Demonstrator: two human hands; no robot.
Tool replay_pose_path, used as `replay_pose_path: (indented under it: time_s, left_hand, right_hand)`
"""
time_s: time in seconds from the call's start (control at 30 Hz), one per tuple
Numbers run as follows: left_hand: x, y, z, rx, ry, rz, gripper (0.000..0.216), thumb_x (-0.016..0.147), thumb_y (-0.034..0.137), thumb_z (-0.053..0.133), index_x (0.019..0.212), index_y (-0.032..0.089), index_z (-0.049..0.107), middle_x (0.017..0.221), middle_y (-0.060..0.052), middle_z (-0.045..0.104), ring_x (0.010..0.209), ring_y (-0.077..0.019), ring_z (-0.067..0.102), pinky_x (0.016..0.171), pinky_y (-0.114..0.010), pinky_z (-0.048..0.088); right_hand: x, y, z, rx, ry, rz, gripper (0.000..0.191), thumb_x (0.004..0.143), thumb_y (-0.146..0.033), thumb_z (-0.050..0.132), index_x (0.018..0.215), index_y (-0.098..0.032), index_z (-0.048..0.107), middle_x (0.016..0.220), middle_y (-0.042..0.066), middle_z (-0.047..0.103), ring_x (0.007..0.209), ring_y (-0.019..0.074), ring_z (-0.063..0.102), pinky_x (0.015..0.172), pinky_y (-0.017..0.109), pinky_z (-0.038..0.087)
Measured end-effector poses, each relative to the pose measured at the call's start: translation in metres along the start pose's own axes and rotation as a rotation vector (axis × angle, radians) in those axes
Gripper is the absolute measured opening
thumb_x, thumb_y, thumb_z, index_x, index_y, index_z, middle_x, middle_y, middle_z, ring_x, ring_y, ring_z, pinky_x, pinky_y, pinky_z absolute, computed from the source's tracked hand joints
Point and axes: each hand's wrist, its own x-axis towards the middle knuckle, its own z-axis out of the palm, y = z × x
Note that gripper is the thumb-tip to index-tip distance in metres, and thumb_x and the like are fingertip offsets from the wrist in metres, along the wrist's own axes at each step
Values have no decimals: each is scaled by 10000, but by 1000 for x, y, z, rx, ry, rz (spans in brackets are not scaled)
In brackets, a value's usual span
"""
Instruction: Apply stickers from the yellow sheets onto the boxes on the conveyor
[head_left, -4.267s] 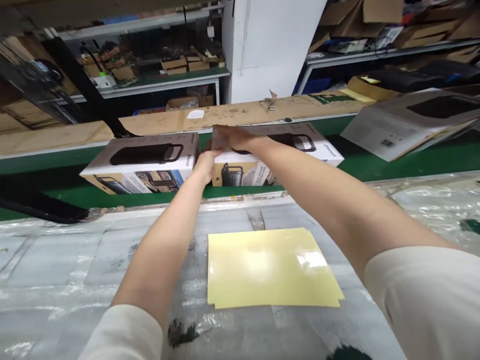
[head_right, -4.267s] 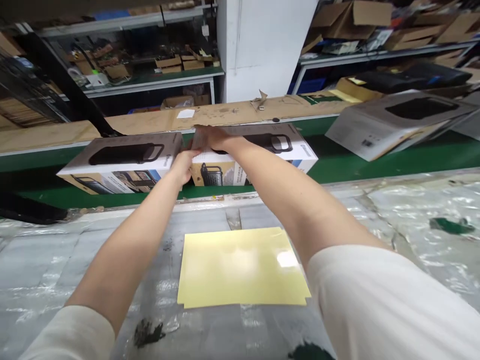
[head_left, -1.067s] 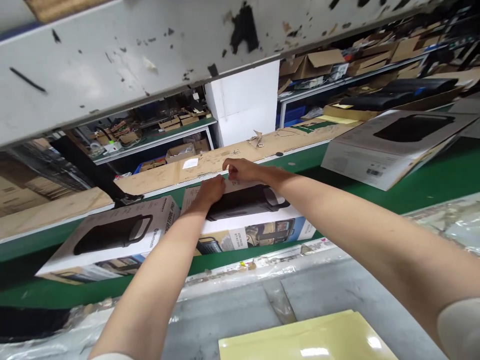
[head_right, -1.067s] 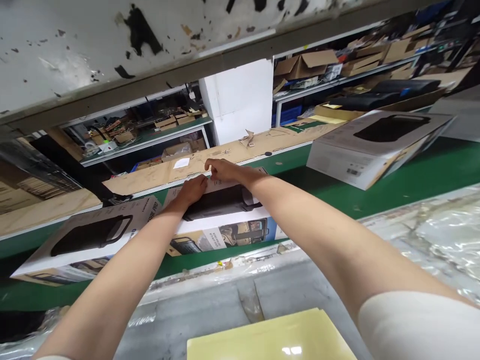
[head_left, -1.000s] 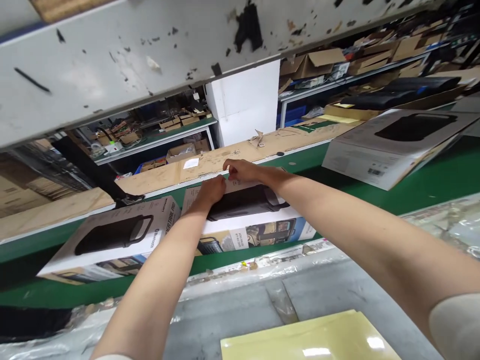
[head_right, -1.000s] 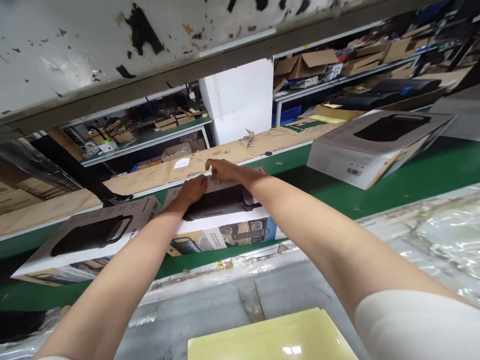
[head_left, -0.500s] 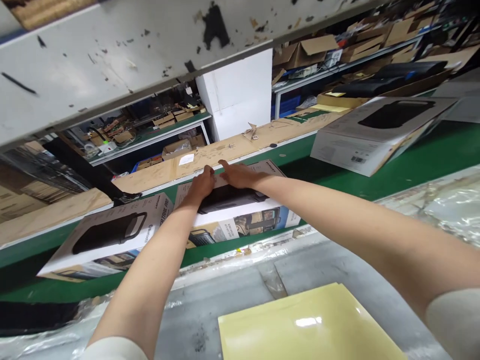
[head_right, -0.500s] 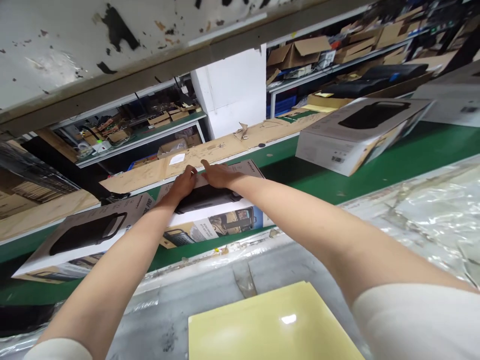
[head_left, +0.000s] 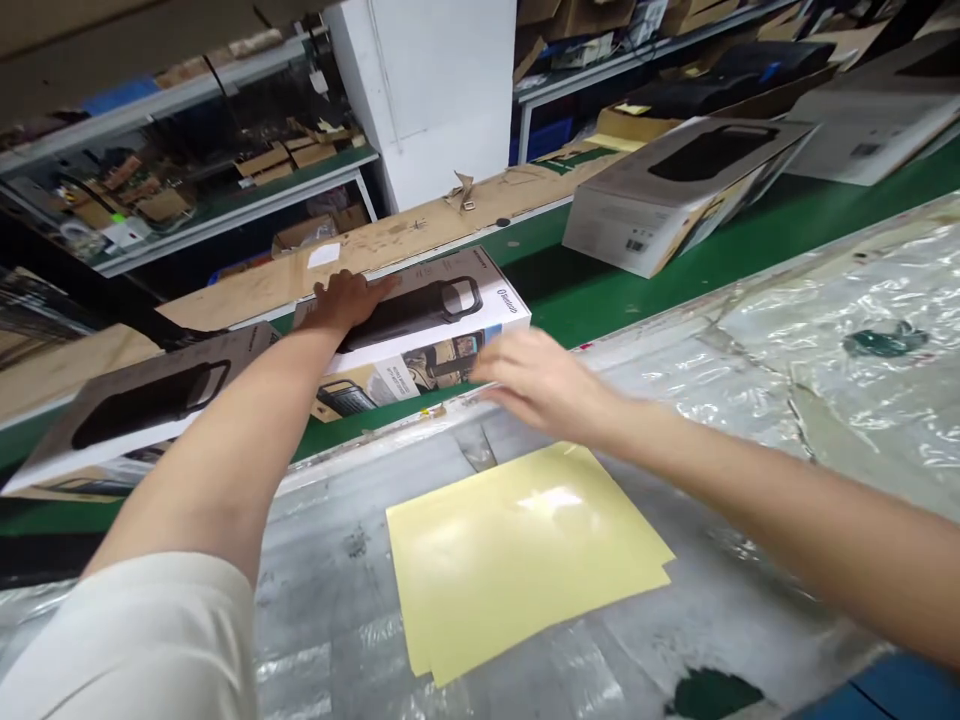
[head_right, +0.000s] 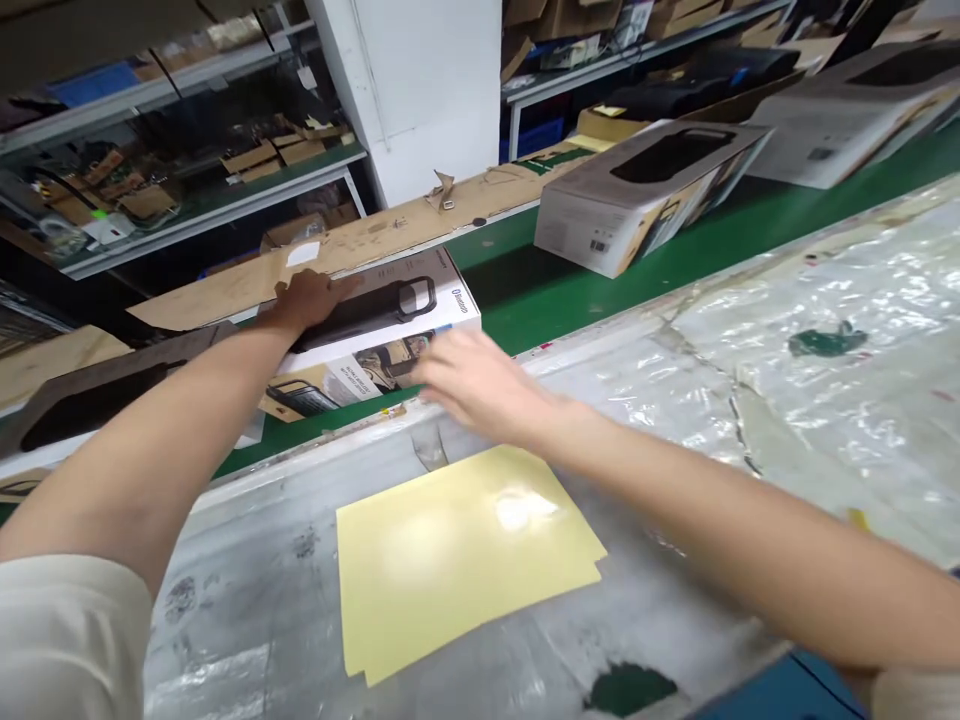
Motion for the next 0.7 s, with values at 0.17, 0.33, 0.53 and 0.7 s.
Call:
replay_pose_path:
  time_s: [0.17,0.33,0.53,0.7]
  left_hand:
    - [-67,39,-18,-38,272,115,329,990,258,442,1268,181,600,1556,-190,403,1465,-388,304,1191,-651,137]
    - [-210,72,7,-391,112,478,109,998,299,546,1012,214,611,1063,-77,637,1068,-267,578,945,-401,454]
    - [-303,66,75,-562,-159,477,268,871,361,801,979,220,601,1055,-32,610,998,-230,578,850,-352,451]
    - [-297,62,84,-623,-161,505,227,871,357,807,914,222,630,1047,-24,607,1012,-215,575,853,-340,421]
  right_hand:
    - [-61,-27,18,289,-341,-9,163,1010,-180,569,975,-185,728,956,72,639,900,214,607,780,322,469]
    - [-68,-33,31,274,-341,59,142,959,-109,618,962,-188,737,936,51,611,868,205,609,760,310,461]
    - [-65,-37,32,241,-377,14,177,964,-93,594,880,-185,719,834,30,592,837,208,597,731,305,426]
    - [-59,-34,36,330,-381,25,201,984,-117,553,927,-197,728,871,38,580,834,194,589,705,287,418]
